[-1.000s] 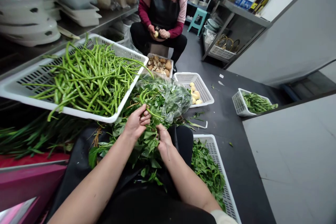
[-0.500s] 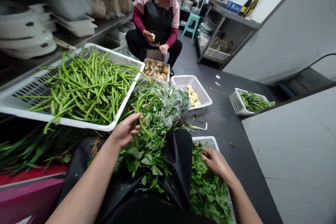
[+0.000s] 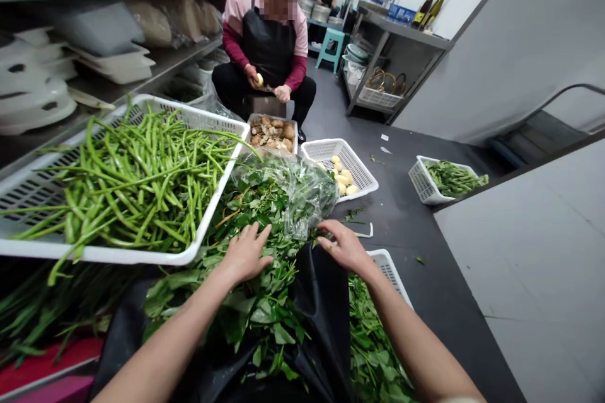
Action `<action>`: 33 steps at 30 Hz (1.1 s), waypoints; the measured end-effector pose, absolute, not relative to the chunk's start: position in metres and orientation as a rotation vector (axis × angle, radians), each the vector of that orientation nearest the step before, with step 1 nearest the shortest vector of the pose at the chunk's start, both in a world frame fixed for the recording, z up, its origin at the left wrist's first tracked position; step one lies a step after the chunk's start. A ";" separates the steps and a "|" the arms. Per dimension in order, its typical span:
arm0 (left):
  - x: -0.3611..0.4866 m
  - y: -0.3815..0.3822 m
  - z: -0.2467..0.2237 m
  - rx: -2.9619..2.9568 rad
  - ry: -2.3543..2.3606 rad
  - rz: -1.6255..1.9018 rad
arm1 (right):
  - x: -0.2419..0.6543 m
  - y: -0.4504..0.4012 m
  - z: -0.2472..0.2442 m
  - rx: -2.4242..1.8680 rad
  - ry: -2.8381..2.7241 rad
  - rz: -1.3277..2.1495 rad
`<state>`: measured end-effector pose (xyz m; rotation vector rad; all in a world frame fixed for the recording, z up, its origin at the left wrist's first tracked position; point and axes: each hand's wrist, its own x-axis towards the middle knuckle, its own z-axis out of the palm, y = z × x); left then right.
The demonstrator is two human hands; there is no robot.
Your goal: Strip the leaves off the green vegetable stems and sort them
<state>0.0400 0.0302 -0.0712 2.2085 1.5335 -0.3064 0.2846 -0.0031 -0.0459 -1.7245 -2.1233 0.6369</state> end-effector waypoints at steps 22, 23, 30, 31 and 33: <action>0.135 0.212 -0.183 2.175 1.399 -0.488 | 0.330 0.183 -0.116 -2.638 -2.275 0.321; 0.129 0.205 -0.192 2.150 1.387 -0.541 | 0.328 0.185 -0.112 -2.648 -2.260 0.309; 0.071 0.141 -0.201 2.023 1.340 -0.780 | 0.260 0.220 -0.107 -2.061 -2.376 0.644; 0.070 0.138 -0.197 2.010 1.335 -0.793 | 0.243 0.229 -0.118 -1.949 -2.390 0.829; 0.071 0.141 -0.181 1.982 1.298 -0.799 | 0.212 0.247 -0.147 -1.952 -2.375 1.020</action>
